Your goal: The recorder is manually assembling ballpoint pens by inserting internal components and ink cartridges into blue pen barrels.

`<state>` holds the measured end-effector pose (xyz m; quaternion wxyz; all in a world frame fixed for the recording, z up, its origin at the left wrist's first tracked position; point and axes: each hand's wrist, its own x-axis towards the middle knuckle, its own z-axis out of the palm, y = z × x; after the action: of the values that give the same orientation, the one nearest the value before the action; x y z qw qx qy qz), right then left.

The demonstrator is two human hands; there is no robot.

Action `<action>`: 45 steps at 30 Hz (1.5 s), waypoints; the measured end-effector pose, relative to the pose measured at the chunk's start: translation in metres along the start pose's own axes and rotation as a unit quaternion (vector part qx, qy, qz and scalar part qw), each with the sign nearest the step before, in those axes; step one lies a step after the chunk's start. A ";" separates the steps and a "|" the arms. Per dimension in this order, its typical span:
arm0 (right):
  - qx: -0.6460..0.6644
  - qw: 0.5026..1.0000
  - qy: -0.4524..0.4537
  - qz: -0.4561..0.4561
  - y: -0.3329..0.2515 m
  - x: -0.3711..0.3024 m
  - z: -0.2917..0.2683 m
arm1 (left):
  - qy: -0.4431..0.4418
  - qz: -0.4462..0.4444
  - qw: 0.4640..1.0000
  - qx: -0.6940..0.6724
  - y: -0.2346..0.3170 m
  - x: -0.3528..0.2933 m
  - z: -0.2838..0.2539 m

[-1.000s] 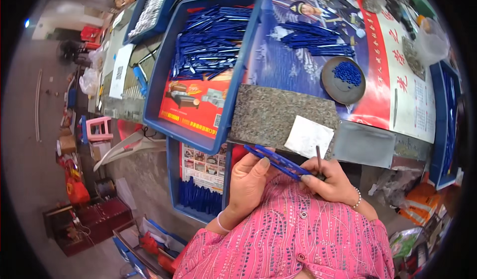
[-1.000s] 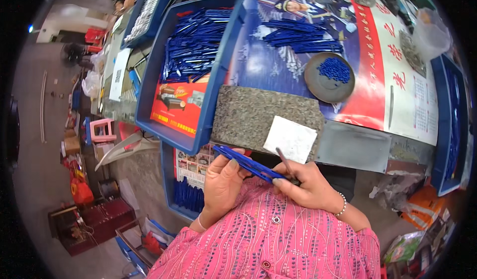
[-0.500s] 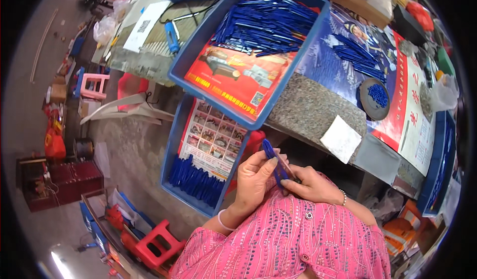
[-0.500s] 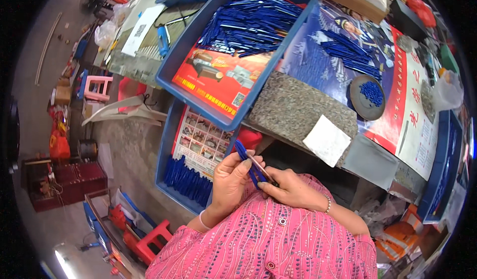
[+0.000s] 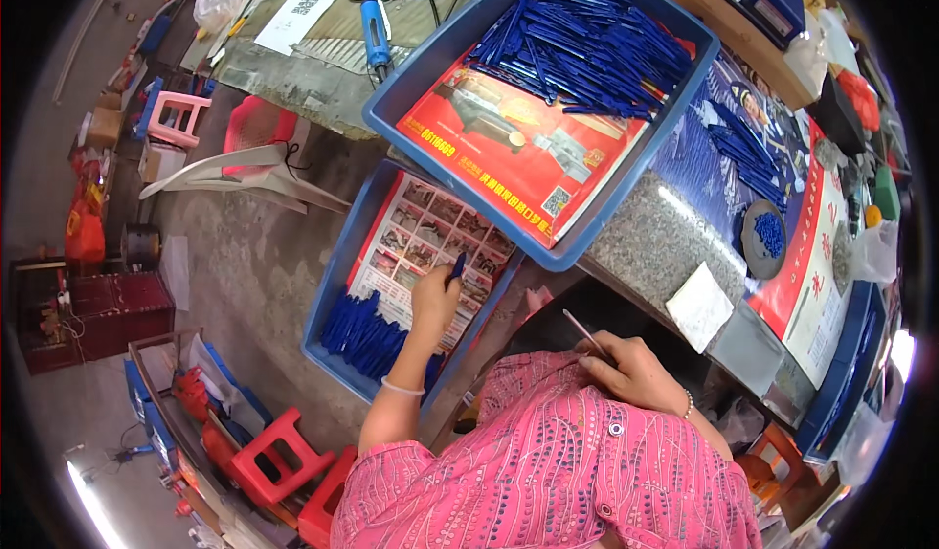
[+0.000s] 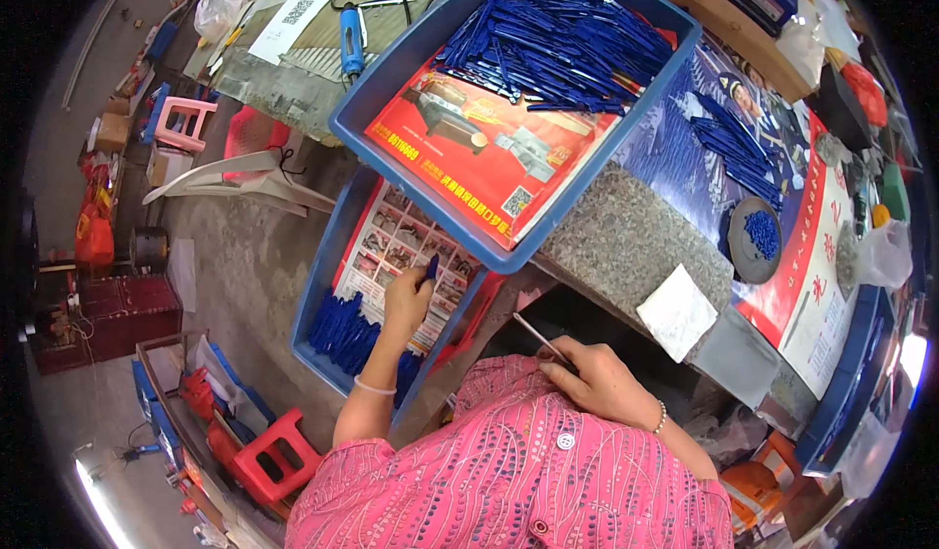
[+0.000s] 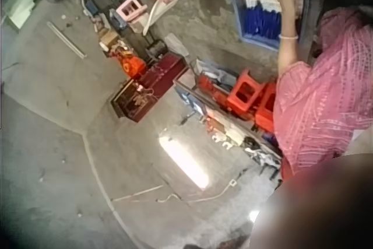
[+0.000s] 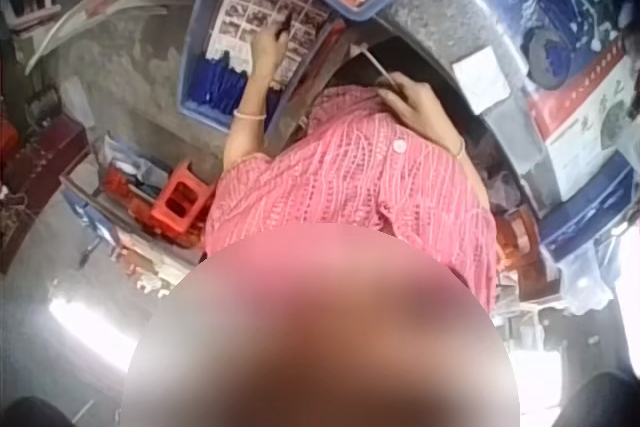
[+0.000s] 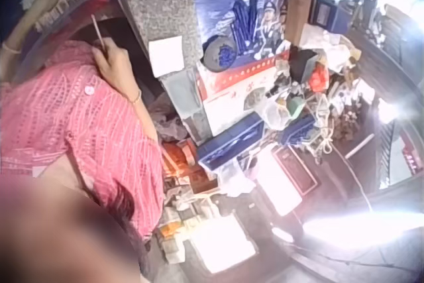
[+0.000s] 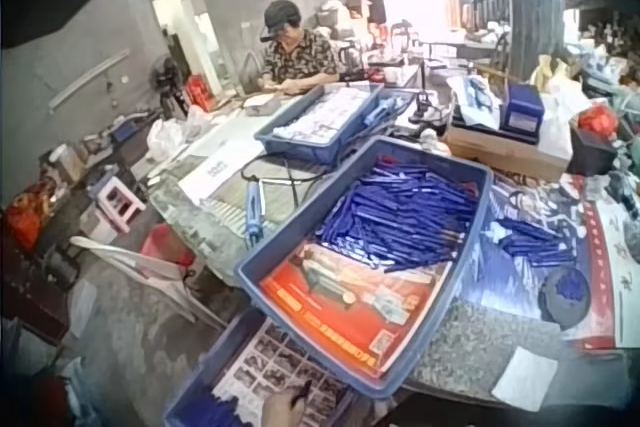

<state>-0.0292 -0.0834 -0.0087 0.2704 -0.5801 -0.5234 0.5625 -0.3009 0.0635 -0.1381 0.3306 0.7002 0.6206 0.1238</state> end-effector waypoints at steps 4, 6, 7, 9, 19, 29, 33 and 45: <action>-0.024 1.000 -0.015 0.010 -0.007 0.003 -0.013 | -0.030 0.050 0.997 0.055 0.003 0.022 0.035; -0.011 1.000 -0.017 0.009 -0.006 0.003 -0.017 | -0.038 0.128 0.989 0.068 -0.008 0.031 0.053; -0.019 1.000 -0.015 0.017 -0.003 0.001 -0.020 | -0.071 0.136 0.983 0.103 0.001 0.034 0.056; -0.027 0.999 -0.011 0.026 -0.002 -0.001 -0.027 | -0.087 0.117 0.982 0.119 0.008 0.040 0.064; 0.034 0.998 0.004 0.047 0.011 -0.031 -0.055 | -0.095 0.091 0.976 0.176 -0.003 0.047 0.079; 0.179 0.964 0.197 -0.032 0.035 -0.115 -0.108 | -0.099 0.109 0.986 0.079 0.108 -0.028 -0.023; 0.293 0.909 0.295 0.027 0.043 -0.140 -0.121 | -0.238 0.114 0.963 -0.052 0.230 -0.064 -0.035; 0.278 0.903 0.329 0.003 0.059 -0.183 -0.108 | -0.080 0.559 0.825 0.036 0.444 0.098 0.187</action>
<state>0.1229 -0.2388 0.0300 0.5757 -0.6350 -0.2259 0.4629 0.1772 0.0941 -0.0276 0.2275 0.9460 0.0990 0.2085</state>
